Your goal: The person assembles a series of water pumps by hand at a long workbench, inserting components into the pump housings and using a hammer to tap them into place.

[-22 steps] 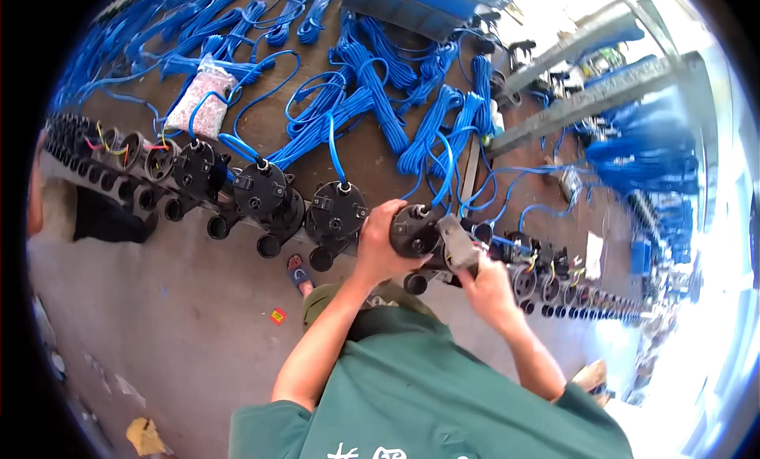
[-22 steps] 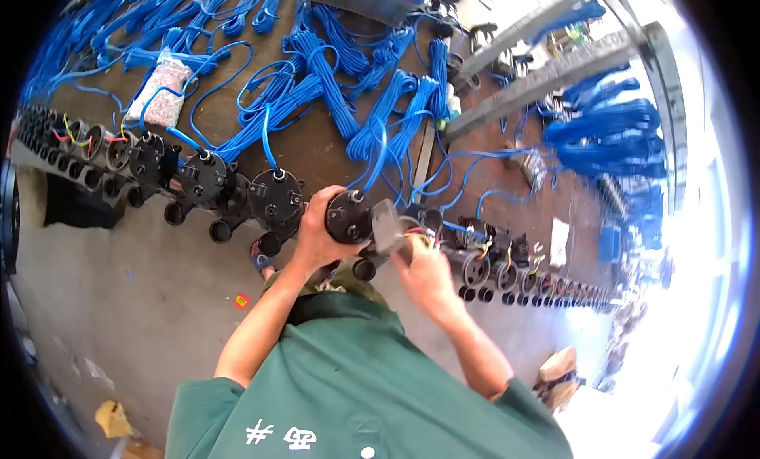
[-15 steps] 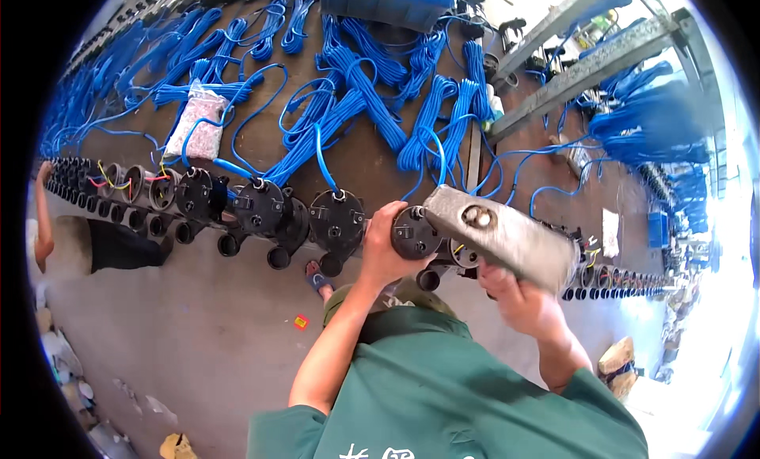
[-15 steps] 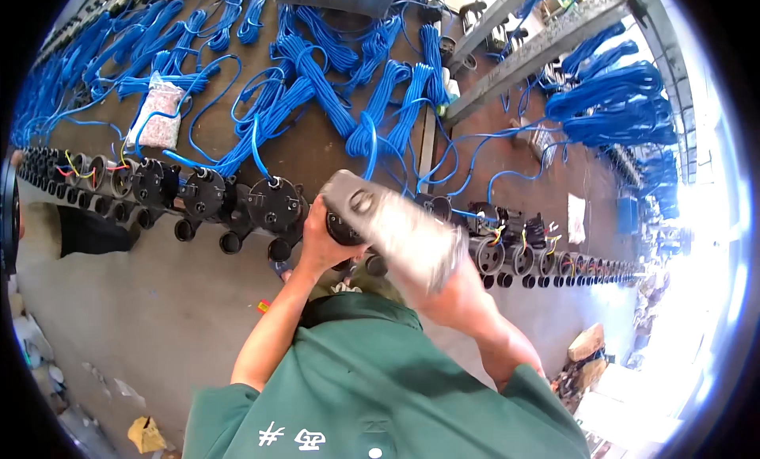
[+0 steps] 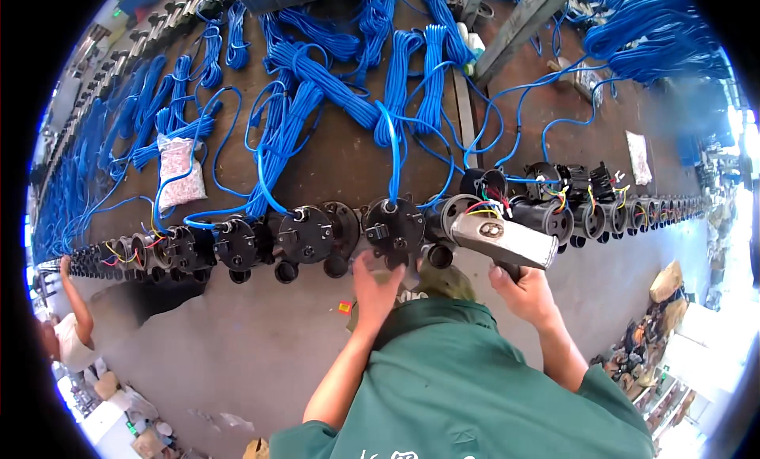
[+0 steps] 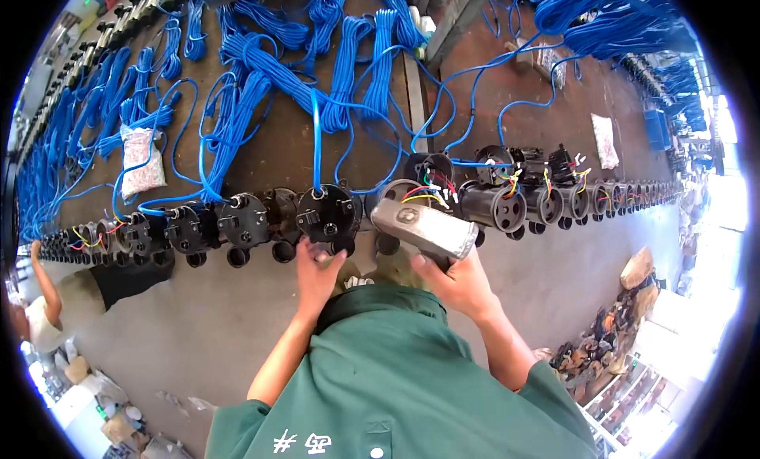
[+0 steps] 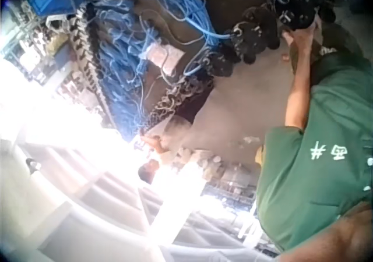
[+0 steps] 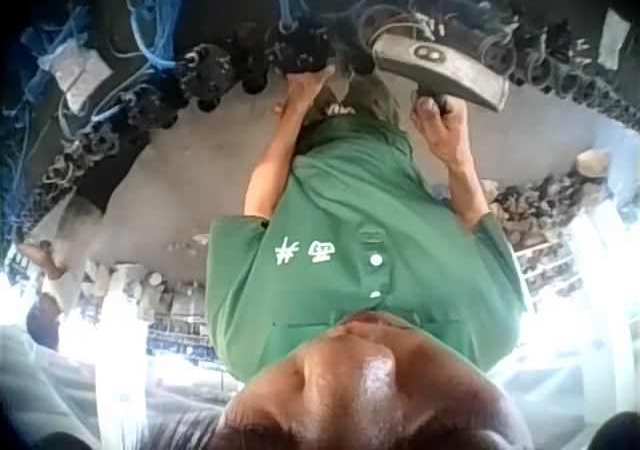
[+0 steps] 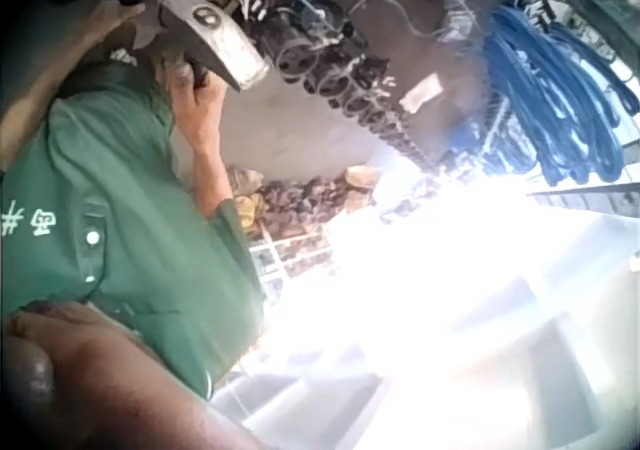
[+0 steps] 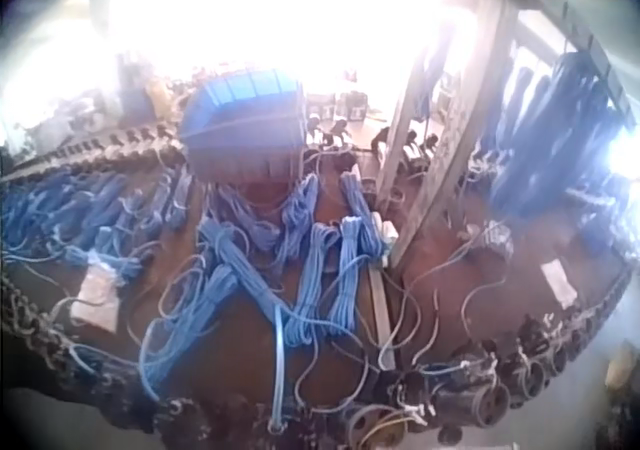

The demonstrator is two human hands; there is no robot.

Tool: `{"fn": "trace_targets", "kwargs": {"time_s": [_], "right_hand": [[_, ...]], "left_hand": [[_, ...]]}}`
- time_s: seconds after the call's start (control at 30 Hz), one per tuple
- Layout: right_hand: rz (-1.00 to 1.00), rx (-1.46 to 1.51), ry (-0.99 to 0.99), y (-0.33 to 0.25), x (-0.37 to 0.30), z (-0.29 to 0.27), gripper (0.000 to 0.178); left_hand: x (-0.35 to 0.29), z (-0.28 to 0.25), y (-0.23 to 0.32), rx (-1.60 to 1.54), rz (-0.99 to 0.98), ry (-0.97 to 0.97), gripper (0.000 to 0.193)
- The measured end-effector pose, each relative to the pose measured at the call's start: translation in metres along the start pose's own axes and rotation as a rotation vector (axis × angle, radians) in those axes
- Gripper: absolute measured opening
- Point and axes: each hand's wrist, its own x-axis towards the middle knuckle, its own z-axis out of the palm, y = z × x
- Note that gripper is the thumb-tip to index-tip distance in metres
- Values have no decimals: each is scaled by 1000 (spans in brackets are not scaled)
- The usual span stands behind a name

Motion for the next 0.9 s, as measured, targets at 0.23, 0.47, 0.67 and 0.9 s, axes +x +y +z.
{"fn": "trace_targets", "kwargs": {"time_s": [0.23, 0.47, 0.67, 0.9], "right_hand": [[337, 156, -78, 48, -19, 20, 46], [86, 343, -5, 3, -11, 1, 42], [578, 340, -91, 58, -4, 40, 43], [237, 600, 93, 16, -13, -2, 42]], "left_hand": [[36, 36, -64, -96, -108, -215, 64], [31, 38, -63, -234, -64, -196, 59], [29, 30, -78, 21, 147, -180, 63], [37, 25, -91, 50, 61, -208, 59]]}}
